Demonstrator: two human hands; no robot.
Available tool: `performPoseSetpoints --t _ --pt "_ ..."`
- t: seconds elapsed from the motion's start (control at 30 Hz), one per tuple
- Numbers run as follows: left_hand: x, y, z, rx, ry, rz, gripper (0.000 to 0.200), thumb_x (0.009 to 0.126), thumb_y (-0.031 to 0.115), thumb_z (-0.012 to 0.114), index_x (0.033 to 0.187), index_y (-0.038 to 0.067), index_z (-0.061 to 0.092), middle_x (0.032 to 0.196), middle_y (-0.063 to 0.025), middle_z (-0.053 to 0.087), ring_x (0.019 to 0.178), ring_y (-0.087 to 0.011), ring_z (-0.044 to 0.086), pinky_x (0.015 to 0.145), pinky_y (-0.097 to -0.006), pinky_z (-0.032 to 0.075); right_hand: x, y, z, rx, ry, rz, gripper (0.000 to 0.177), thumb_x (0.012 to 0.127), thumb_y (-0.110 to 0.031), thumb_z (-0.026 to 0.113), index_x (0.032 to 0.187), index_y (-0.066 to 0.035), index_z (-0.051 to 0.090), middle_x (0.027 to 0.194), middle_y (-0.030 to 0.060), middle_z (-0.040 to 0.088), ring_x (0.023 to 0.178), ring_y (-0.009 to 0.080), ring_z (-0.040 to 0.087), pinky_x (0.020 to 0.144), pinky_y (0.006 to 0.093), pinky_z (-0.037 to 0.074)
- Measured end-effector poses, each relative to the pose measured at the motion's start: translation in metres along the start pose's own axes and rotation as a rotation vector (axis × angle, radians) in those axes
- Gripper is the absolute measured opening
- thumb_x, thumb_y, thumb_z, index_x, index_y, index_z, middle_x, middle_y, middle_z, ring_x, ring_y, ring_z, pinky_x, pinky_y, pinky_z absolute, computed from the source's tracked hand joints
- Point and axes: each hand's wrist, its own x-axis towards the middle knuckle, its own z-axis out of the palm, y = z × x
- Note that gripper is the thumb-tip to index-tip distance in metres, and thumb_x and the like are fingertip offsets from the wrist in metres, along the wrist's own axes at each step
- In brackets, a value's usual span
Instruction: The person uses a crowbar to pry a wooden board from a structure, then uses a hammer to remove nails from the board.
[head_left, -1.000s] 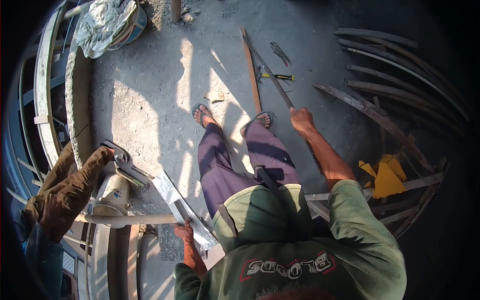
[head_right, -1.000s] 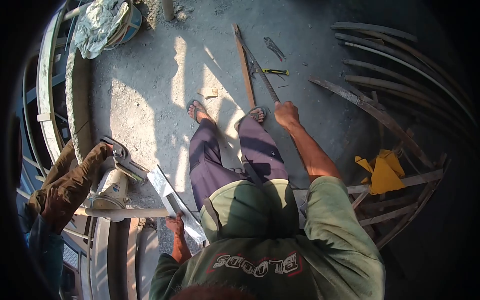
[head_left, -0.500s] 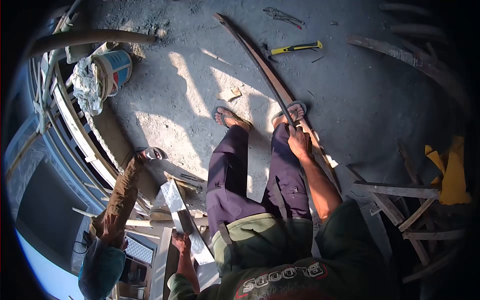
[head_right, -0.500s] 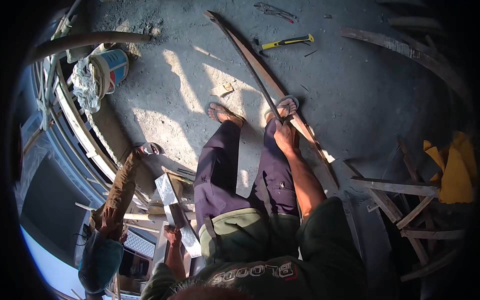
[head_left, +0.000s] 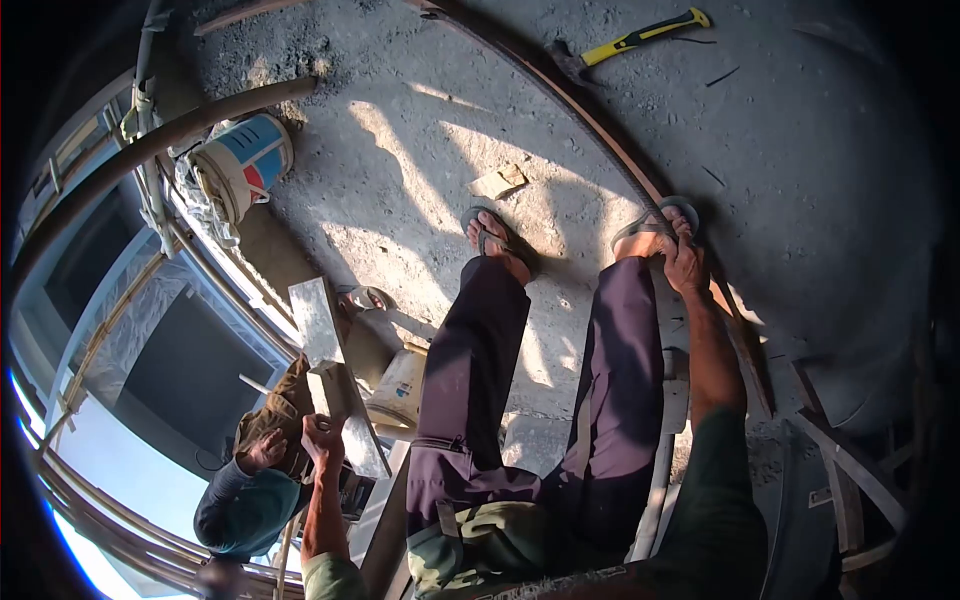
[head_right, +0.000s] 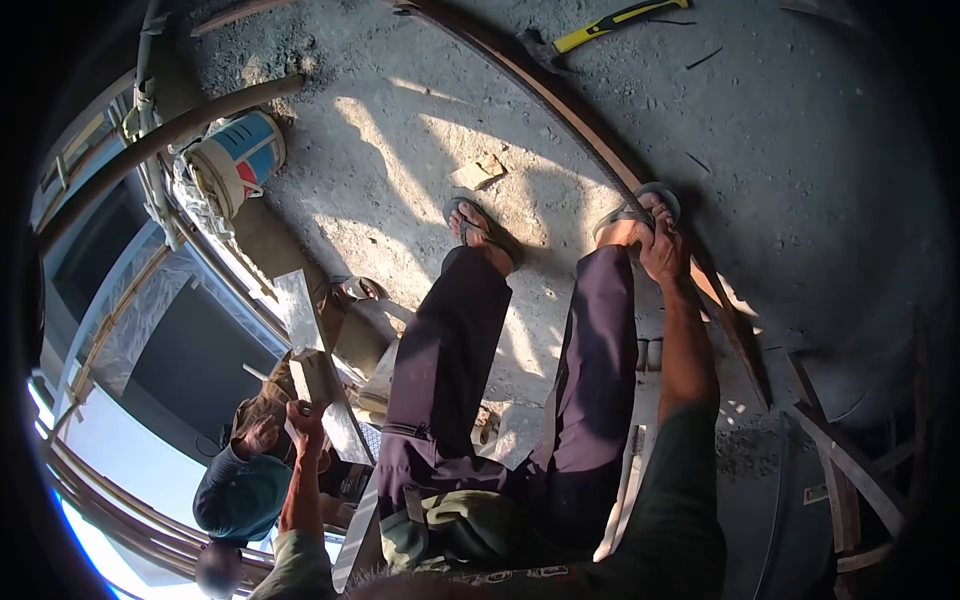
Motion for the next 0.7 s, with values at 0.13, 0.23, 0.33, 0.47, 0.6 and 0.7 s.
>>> performPoseSetpoints --t 0.13,0.23,0.33,0.47,0.6,0.7 --pt "0.051 0.053 0.034 -0.058 0.032 0.187 0.030 0.067 0.021 0.077 0.078 0.003 0.055 0.071 -0.0120 0.058 0.066 -0.0292 0.057 0.062 -0.0396 0.044 0.005 0.006 -0.010 -0.169 -0.146 0.067 0.038 0.094 -0.031 0.040 0.107 0.001 0.054 0.081 0.0214 0.063 0.070 0.0408 0.058 0.064 0.0451 0.045" --pt "0.096 0.104 0.055 -0.085 -0.012 0.430 0.024 0.070 0.017 0.073 0.080 0.003 0.056 0.078 -0.0135 0.060 0.076 -0.0327 0.057 0.068 -0.0417 0.045 0.005 -0.034 -0.061 0.050 -0.043 0.013 0.033 0.092 -0.030 0.047 0.104 -0.001 0.056 0.073 0.0202 0.062 0.068 0.0418 0.058 0.069 0.0450 0.045" --pt "0.128 0.172 0.064 -0.054 0.032 0.681 0.019 0.073 0.014 0.068 0.083 0.004 0.056 0.081 -0.0152 0.059 0.083 -0.0348 0.055 0.072 -0.0435 0.044 -0.009 -0.081 -0.120 -0.003 -0.182 0.152 0.031 0.091 -0.028 0.050 0.099 0.001 0.058 0.076 0.0212 0.062 0.072 0.0399 0.059 0.072 0.0447 0.046" --pt "0.185 0.248 0.102 -0.090 -0.009 0.818 0.027 0.075 0.013 0.064 0.095 0.001 0.050 0.089 -0.0216 0.051 0.082 -0.0398 0.053 0.069 -0.0469 0.046 -0.004 -0.151 -0.196 -0.028 -0.146 0.129 0.031 0.091 -0.030 0.049 0.087 -0.001 0.057 0.072 0.0192 0.062 0.066 0.0374 0.061 0.059 0.0451 0.048" --pt "0.251 0.312 0.181 -0.111 0.066 1.149 0.034 0.077 0.014 0.063 0.100 -0.001 0.044 0.088 -0.0234 0.047 0.081 -0.0411 0.052 0.069 -0.0471 0.047 -0.002 -0.191 -0.228 -0.085 -0.239 0.206 0.031 0.092 -0.029 0.049 0.084 0.000 0.056 0.067 0.0211 0.059 0.064 0.0398 0.059 0.057 0.0457 0.045" --pt "0.253 0.368 0.196 -0.276 0.013 1.147 0.031 0.077 0.013 0.063 0.098 0.001 0.045 0.089 -0.0215 0.047 0.081 -0.0400 0.053 0.067 -0.0467 0.048 -0.006 -0.234 -0.242 -0.035 -0.331 0.364 0.028 0.091 -0.026 0.051 0.083 0.000 0.056 0.063 0.0218 0.058 0.062 0.0411 0.059 0.056 0.0464 0.044"
